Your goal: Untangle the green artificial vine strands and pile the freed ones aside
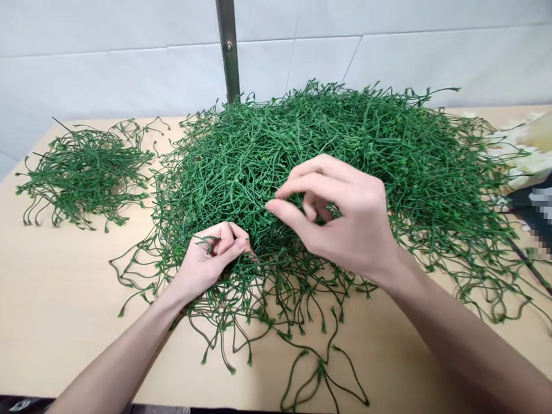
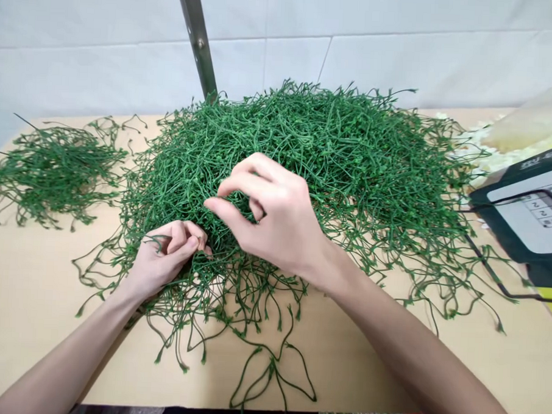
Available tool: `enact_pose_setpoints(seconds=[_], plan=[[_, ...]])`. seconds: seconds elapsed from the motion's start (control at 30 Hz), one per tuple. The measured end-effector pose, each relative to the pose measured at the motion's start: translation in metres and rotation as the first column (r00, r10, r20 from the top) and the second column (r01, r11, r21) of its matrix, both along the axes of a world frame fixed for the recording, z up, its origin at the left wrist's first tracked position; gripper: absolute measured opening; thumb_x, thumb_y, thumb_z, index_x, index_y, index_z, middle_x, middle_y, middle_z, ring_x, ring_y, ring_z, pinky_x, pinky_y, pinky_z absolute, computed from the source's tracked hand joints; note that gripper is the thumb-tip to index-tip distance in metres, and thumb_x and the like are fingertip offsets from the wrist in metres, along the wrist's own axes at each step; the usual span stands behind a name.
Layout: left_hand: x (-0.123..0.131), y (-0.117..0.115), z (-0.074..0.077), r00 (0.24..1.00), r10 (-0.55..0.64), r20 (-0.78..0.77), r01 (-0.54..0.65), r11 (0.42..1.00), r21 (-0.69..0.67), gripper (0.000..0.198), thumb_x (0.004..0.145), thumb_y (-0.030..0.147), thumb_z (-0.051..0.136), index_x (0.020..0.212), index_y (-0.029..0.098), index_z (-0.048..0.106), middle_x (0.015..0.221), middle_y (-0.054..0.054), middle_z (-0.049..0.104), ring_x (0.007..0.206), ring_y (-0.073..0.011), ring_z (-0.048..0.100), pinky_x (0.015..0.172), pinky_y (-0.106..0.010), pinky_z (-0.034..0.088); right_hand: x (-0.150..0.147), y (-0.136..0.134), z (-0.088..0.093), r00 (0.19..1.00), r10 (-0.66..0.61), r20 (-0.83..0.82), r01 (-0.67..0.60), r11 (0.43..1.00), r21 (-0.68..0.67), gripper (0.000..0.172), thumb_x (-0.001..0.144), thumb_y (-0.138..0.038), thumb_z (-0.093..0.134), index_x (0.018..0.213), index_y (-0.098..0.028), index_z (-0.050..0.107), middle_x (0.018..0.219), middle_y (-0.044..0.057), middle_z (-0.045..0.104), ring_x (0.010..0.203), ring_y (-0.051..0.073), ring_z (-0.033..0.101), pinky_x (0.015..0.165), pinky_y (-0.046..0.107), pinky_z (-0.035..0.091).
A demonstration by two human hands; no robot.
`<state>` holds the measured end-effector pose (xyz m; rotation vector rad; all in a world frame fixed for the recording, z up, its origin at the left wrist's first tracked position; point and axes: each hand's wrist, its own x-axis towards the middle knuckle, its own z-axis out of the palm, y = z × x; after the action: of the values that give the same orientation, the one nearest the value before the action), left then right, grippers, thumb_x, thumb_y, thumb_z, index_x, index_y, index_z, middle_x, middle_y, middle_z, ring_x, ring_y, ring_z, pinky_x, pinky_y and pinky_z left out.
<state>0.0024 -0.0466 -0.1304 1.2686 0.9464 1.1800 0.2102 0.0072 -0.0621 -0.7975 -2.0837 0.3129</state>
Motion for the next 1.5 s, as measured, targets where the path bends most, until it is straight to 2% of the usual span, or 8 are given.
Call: enact_pose_setpoints(seconds=[0.13, 0.27, 0.47, 0.6, 0.87, 1.0, 1.17, 1.5], plan=[[0.002, -0.002, 0.007, 0.993, 0.078, -0.094, -0.073, 0.996, 0.055, 0.042, 0.085, 0.021, 0.069, 0.057, 0.016, 0.038, 0.075, 0.0, 0.062, 0.069, -0.0086, 0.057, 0.064, -0.02, 0.044, -0.001, -0.004, 0.0, 0.882, 0.382, 0.277, -0.329, 0.918, -0.219, 0.012, 0.087, -0.015, 0.063, 0.077, -0.015, 0.069, 0.076, 0.002, 0.069, 0.071, 0.012, 0.06, 0.067, 0.025, 0.046], [0.005, -0.003, 0.012, 0.988, 0.122, -0.096, -0.115, 0.99, 0.078, 0.038, 0.08, 0.023, 0.074, 0.056, 0.016, 0.045, 0.072, -0.002, 0.066, 0.069, -0.0109, 0.061, 0.066, -0.022, 0.049, -0.003, -0.006, 0.002, 0.776, 0.537, 0.33, -0.355, 0.805, -0.475, 0.015, 0.087, -0.011, 0.06, 0.078, -0.016, 0.069, 0.071, -0.002, 0.068, 0.063, 0.009, 0.059, 0.066, 0.023, 0.043], [0.006, -0.005, 0.014, 0.994, 0.11, 0.014, -0.11, 0.992, 0.061, 0.022, 0.075, 0.016, 0.078, 0.076, 0.017, 0.057, 0.074, -0.002, 0.072, 0.07, -0.0117, 0.068, 0.065, -0.02, 0.054, -0.004, -0.005, 0.006, 0.787, 0.495, 0.367, -0.275, 0.815, -0.51, 0.007, 0.085, -0.014, 0.062, 0.08, -0.014, 0.067, 0.069, 0.0, 0.064, 0.06, 0.009, 0.053, 0.061, 0.023, 0.038], [0.005, -0.005, 0.015, 0.992, 0.127, -0.005, -0.127, 0.991, 0.048, 0.036, 0.07, 0.014, 0.081, 0.1, 0.017, 0.061, 0.078, -0.002, 0.073, 0.063, -0.009, 0.065, 0.058, -0.016, 0.052, -0.003, -0.005, 0.007, 0.767, 0.528, 0.365, -0.275, 0.784, -0.557, 0.016, 0.083, -0.008, 0.056, 0.071, -0.014, 0.065, 0.059, -0.003, 0.058, 0.051, 0.007, 0.044, 0.055, 0.023, 0.031], [0.009, -0.004, 0.019, 0.986, 0.104, -0.127, -0.095, 0.993, 0.072, 0.024, 0.054, 0.009, 0.088, 0.064, 0.013, 0.067, 0.077, -0.002, 0.065, 0.06, -0.0075, 0.058, 0.052, -0.018, 0.047, -0.002, -0.007, 0.011, 0.806, 0.478, 0.35, -0.259, 0.816, -0.517, 0.022, 0.08, -0.003, 0.053, 0.063, -0.014, 0.061, 0.056, -0.005, 0.051, 0.05, 0.005, 0.038, 0.054, 0.022, 0.03], [0.01, -0.006, 0.019, 0.965, 0.119, -0.235, -0.111, 0.993, 0.046, 0.021, 0.059, 0.013, 0.085, 0.062, 0.015, 0.064, 0.068, -0.003, 0.069, 0.061, -0.0109, 0.061, 0.049, -0.018, 0.043, 0.003, -0.005, 0.012, 0.769, 0.545, 0.335, -0.288, 0.763, -0.579, 0.023, 0.086, -0.006, 0.05, 0.079, -0.016, 0.07, 0.063, -0.004, 0.063, 0.053, 0.006, 0.047, 0.057, 0.022, 0.035], [0.007, -0.006, 0.017, 0.962, 0.104, -0.252, -0.106, 0.994, 0.006, 0.019, 0.061, 0.016, 0.084, 0.06, 0.015, 0.065, 0.072, -0.006, 0.074, 0.061, -0.014, 0.065, 0.048, -0.02, 0.047, 0.008, -0.007, 0.014, 0.793, 0.492, 0.359, -0.293, 0.824, -0.485, 0.019, 0.087, -0.01, 0.053, 0.083, -0.016, 0.071, 0.09, 0.002, 0.068, 0.079, 0.012, 0.06, 0.076, 0.025, 0.044], [-0.001, -0.005, 0.02, 0.971, -0.229, -0.066, 0.234, 0.969, 0.083, 0.018, 0.064, 0.009, 0.082, 0.06, 0.017, 0.067, 0.064, -0.006, 0.075, 0.053, -0.0175, 0.07, 0.051, -0.025, 0.06, 0.007, -0.014, 0.02, 0.706, 0.631, 0.32, -0.478, 0.759, -0.443, 0.017, 0.094, -0.012, 0.053, 0.089, -0.015, 0.069, 0.11, 0.008, 0.067, 0.106, 0.018, 0.056, 0.094, 0.029, 0.045]])
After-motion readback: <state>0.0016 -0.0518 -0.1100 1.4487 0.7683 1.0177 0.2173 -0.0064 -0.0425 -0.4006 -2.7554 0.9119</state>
